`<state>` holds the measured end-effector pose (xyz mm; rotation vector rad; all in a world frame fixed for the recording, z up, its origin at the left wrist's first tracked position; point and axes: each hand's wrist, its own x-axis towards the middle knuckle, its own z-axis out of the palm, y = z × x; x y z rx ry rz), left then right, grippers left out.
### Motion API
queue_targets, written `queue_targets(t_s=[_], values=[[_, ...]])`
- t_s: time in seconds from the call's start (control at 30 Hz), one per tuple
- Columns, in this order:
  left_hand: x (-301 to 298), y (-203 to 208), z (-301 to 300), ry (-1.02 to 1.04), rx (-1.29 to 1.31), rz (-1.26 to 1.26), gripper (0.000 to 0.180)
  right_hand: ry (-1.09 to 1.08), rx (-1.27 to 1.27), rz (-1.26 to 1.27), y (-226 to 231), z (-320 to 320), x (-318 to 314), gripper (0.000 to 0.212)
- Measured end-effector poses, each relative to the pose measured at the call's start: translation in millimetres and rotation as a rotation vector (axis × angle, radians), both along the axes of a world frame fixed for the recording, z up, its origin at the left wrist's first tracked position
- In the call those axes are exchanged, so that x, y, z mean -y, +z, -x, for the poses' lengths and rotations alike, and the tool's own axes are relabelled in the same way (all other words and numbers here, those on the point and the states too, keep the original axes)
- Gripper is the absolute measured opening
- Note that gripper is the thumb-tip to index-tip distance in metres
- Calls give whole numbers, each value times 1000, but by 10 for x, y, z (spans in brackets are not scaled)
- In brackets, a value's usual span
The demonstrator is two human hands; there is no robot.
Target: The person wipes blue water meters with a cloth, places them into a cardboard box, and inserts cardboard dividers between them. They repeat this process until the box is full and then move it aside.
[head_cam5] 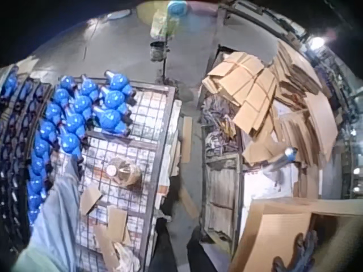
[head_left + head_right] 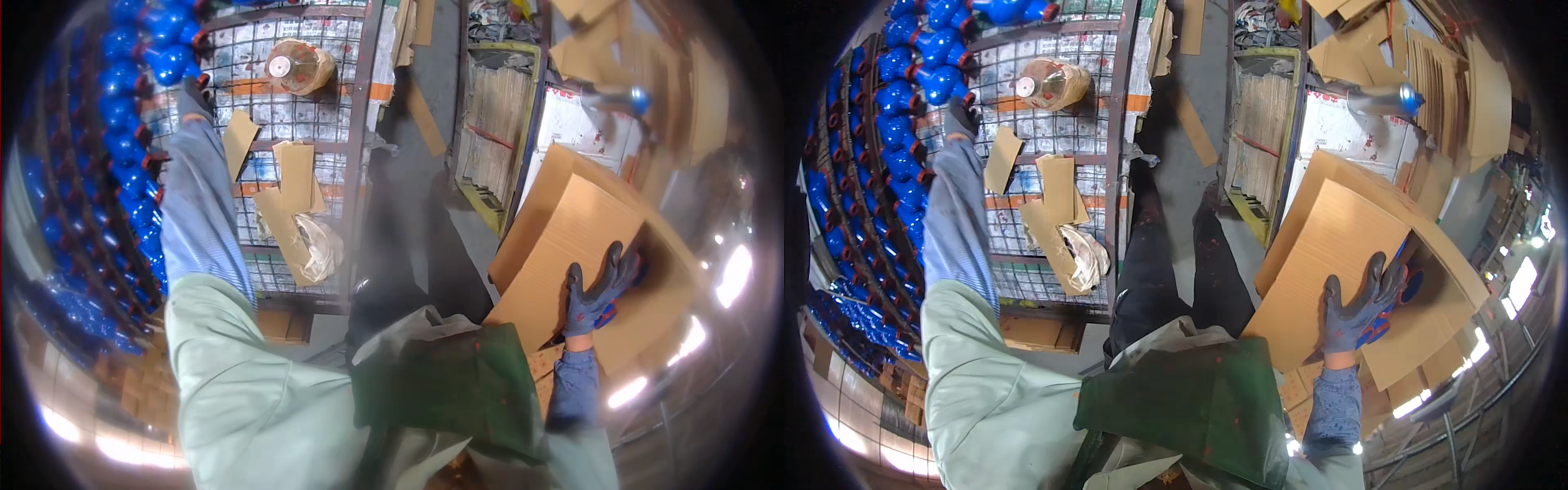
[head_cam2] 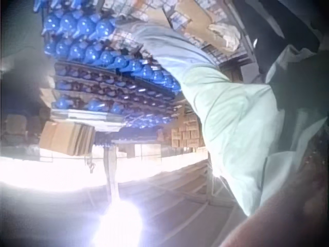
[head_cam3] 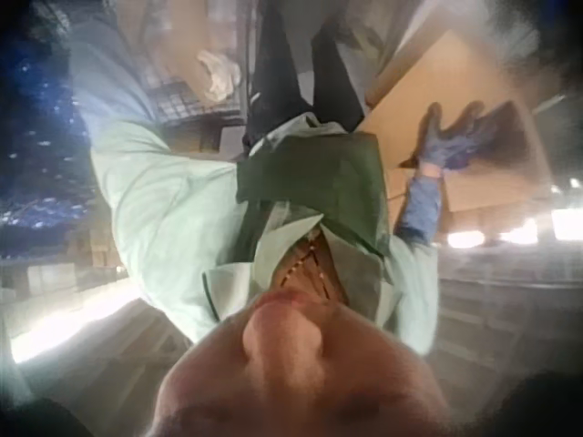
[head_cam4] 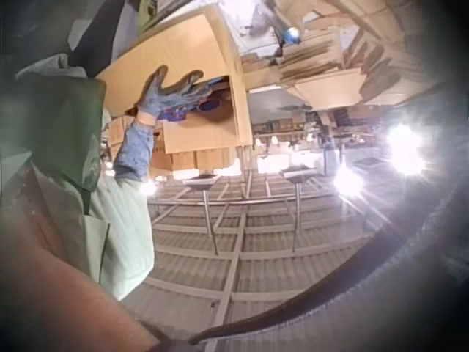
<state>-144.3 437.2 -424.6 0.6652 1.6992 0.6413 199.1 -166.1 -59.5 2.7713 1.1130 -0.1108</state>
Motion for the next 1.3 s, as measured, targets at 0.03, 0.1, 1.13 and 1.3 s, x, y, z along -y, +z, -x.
queue_targets(t_s=[0.03,0.1,1.13,1.3], values=[[-55,-91,-226,77,127,149,36,2,31,34,16,-20,68,75],[-142,-58,-352,-7,81,203,34,16,46,67,-8,-26,53,75],[5346,4366,-3286,-2403,1096,-136,68,-247,-275,-1124,1174,-263,1187,69],[6612,3838,-4282,-2476,981,-800,72,-223,205,-1060,1242,-950,2009,61]])
